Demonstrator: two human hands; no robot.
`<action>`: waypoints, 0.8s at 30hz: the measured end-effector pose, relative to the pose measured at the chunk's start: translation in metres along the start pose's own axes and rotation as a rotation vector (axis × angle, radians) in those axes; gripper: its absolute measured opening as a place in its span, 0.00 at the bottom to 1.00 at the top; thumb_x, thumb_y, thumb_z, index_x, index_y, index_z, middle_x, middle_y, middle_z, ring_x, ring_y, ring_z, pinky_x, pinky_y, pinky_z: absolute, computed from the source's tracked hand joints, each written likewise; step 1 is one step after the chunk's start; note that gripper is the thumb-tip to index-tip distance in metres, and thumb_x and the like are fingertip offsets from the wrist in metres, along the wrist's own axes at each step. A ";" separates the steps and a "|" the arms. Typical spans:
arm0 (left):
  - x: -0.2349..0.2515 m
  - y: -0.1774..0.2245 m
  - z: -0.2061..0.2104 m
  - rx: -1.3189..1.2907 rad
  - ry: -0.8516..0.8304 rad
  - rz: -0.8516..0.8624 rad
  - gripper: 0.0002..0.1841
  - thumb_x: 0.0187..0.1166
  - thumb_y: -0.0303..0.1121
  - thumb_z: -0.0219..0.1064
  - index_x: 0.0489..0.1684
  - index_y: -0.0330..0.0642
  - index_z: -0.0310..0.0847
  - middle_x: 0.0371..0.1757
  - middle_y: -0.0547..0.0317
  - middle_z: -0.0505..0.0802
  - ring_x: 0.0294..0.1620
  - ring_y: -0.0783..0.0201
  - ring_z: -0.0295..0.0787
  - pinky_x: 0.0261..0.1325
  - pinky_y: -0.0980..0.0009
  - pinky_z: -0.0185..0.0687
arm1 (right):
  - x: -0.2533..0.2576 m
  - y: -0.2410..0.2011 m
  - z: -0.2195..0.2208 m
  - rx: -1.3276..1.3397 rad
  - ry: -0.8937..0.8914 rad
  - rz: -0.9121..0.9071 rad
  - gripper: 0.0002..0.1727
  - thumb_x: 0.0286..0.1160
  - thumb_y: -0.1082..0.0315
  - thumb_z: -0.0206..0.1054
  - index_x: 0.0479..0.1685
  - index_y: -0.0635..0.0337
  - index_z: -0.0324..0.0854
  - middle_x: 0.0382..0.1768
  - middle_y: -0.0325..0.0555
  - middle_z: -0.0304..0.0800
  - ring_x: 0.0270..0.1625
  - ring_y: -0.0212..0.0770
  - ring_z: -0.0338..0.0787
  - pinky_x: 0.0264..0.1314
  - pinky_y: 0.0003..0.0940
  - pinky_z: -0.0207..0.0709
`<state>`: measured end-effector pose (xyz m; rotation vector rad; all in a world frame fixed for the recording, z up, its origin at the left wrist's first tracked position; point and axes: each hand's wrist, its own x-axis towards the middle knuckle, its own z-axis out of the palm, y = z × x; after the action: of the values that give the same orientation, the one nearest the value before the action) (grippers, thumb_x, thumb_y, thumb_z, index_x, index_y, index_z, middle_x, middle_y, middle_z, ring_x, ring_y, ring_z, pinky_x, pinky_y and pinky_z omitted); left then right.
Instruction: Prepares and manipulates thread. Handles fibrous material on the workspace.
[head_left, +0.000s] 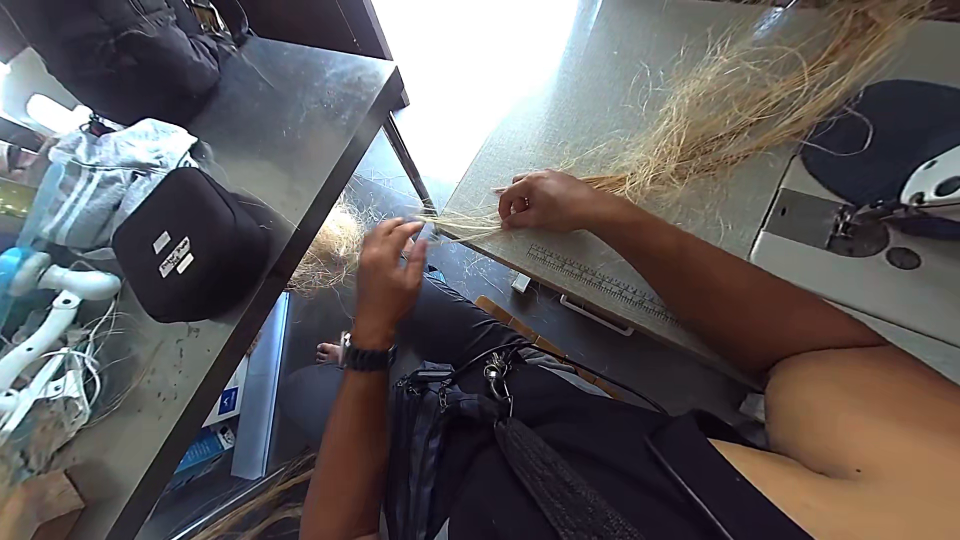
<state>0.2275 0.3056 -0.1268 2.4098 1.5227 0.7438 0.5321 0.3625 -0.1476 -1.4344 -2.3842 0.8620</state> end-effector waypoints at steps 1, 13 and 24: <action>0.011 0.011 0.010 -0.011 -0.016 0.041 0.16 0.87 0.40 0.61 0.61 0.45 0.90 0.69 0.46 0.88 0.74 0.49 0.81 0.76 0.48 0.76 | 0.000 0.002 -0.001 0.001 -0.007 -0.016 0.10 0.78 0.55 0.73 0.38 0.51 0.92 0.35 0.44 0.86 0.42 0.46 0.86 0.50 0.55 0.79; 0.045 0.037 0.059 0.191 -0.162 0.054 0.14 0.87 0.45 0.62 0.56 0.53 0.92 0.78 0.44 0.80 0.81 0.39 0.71 0.74 0.38 0.71 | -0.001 0.001 -0.007 0.014 -0.054 0.021 0.25 0.86 0.50 0.63 0.19 0.55 0.86 0.32 0.44 0.85 0.41 0.45 0.86 0.48 0.53 0.77; 0.040 0.030 0.044 0.147 -0.053 0.004 0.11 0.87 0.39 0.62 0.49 0.43 0.87 0.66 0.45 0.86 0.73 0.42 0.79 0.69 0.43 0.78 | 0.001 0.004 -0.002 -0.065 -0.023 0.020 0.23 0.80 0.55 0.66 0.15 0.56 0.78 0.30 0.45 0.80 0.38 0.47 0.83 0.41 0.51 0.74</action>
<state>0.2876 0.3319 -0.1395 2.5156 1.6051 0.5822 0.5356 0.3653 -0.1484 -1.4821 -2.4403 0.8172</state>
